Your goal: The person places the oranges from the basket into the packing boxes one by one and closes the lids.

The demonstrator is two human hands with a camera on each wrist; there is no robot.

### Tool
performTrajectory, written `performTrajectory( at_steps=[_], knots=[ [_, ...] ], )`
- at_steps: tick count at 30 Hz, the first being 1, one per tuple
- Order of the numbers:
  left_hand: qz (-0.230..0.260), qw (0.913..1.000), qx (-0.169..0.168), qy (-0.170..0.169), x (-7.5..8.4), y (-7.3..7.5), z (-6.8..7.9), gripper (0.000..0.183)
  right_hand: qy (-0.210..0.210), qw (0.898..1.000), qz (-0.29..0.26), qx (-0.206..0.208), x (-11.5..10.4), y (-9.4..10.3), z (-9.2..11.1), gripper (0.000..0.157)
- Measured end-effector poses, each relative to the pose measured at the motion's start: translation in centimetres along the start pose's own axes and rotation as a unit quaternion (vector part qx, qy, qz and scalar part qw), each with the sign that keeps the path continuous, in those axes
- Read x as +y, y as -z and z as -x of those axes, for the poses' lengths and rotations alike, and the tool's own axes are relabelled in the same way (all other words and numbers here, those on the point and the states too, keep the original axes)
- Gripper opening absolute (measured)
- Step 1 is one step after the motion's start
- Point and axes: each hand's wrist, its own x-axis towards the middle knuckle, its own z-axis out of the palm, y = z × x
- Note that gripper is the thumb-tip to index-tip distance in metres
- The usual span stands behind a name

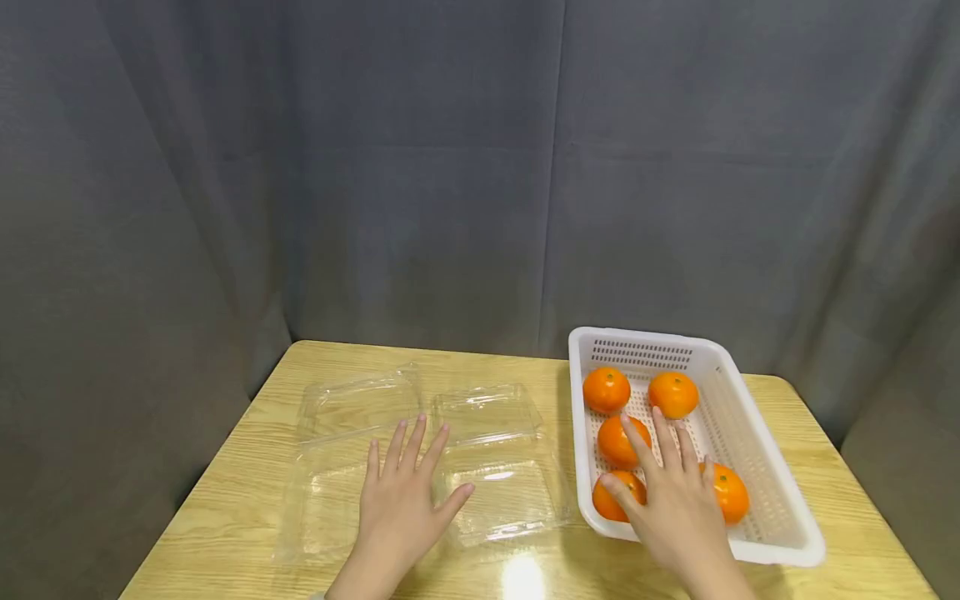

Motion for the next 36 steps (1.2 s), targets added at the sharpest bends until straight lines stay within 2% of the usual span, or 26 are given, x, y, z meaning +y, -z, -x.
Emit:
performTrajectory(
  at_steps=[13, 24, 29, 32, 36],
  knots=[
    [0.004, 1.0, -0.005, 0.005, -0.1, 0.0, 0.0, 0.077, 0.002, 0.999, 0.003, 0.033, 4.0, 0.6, 0.9, 0.074],
    [0.025, 0.9996, 0.003, -0.009, -0.4, 0.0, 0.8, 0.074, -0.018, 0.998, -0.027, 0.056, 9.3, 1.8, 2.7, 0.065],
    [0.034, 0.9991, 0.011, -0.021, -0.6, 0.0, 1.2, 0.072, -0.026, 0.992, -0.076, 0.093, 11.1, 2.4, 2.9, 0.055],
    [0.036, 0.9987, 0.015, -0.032, -0.8, -0.1, 1.6, 0.07, -0.029, 0.986, -0.12, 0.115, 12.1, 2.8, 2.9, 0.049],
    [0.034, 0.9984, 0.013, -0.044, -1.0, -0.1, 2.1, 0.067, -0.058, 0.975, -0.172, 0.129, 13.7, 3.1, 3.0, 0.045]
  ],
)
